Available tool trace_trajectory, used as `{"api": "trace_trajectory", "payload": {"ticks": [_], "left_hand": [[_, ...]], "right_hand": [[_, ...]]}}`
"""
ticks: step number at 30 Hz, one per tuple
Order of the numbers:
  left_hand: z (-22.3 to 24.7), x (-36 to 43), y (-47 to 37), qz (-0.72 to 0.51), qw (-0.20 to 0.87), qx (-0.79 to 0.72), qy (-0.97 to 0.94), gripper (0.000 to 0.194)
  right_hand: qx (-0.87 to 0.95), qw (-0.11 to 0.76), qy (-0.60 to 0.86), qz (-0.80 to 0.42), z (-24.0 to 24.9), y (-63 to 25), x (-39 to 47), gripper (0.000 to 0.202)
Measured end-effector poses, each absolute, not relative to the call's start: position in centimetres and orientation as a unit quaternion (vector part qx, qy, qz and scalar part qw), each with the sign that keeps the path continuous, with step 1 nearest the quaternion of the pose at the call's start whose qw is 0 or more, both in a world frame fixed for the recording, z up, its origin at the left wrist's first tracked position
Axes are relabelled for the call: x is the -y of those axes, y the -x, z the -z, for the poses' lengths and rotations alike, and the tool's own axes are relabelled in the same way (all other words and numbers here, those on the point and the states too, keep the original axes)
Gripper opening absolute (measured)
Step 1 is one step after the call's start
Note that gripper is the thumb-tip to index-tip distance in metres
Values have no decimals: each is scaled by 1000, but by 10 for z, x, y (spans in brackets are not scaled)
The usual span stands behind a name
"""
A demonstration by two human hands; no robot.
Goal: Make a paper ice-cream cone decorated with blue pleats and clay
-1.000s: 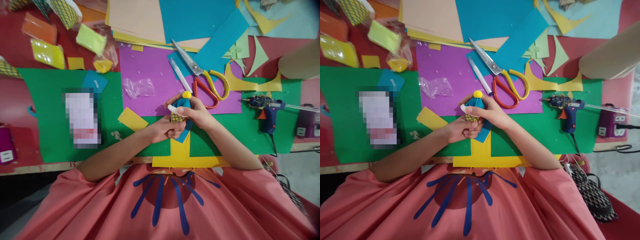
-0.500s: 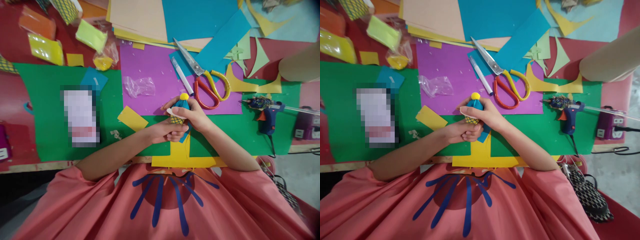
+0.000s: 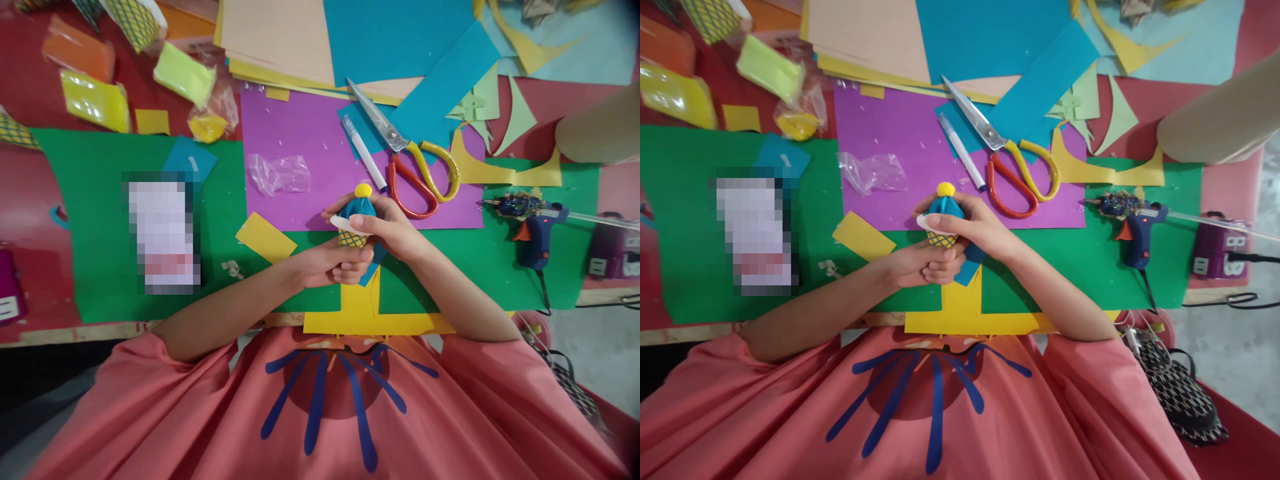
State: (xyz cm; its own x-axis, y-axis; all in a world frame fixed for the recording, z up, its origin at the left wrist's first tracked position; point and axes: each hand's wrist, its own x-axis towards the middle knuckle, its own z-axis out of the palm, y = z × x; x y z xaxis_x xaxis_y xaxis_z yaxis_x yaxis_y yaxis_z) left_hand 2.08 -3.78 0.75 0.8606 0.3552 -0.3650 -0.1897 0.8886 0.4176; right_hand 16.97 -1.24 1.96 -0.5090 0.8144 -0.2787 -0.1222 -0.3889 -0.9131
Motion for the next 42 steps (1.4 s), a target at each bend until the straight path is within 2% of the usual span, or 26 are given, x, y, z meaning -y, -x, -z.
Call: {"api": "trace_trajectory", "payload": {"ticks": [4, 12, 21, 25, 33, 37, 42], "left_hand": [[-8, 37, -20, -136, 945, -240, -174, 54], [-9, 35, -25, -234, 923, -267, -145, 45], [-8, 36, -22, -210, 938, -250, -113, 27], [-10, 33, -20, -203, 944, -240, -95, 20], [-14, 32, -17, -186, 959, -201, -67, 17], [-11, 33, -17, -174, 965, -185, -68, 19], [-5, 36, -22, -234, 942, -215, -106, 42]], "right_hand": [[464, 311, 413, -720, -20, -170, 13, 38], [477, 360, 420, -683, -21, -173, 13, 51], [457, 354, 422, -698, -20, -170, 16, 31], [435, 382, 387, -718, -15, -169, 17, 38], [425, 380, 395, -721, -13, -168, 16, 45], [435, 379, 382, -722, -13, -168, 15, 40], [502, 392, 413, -651, -13, -171, 17, 45]]}}
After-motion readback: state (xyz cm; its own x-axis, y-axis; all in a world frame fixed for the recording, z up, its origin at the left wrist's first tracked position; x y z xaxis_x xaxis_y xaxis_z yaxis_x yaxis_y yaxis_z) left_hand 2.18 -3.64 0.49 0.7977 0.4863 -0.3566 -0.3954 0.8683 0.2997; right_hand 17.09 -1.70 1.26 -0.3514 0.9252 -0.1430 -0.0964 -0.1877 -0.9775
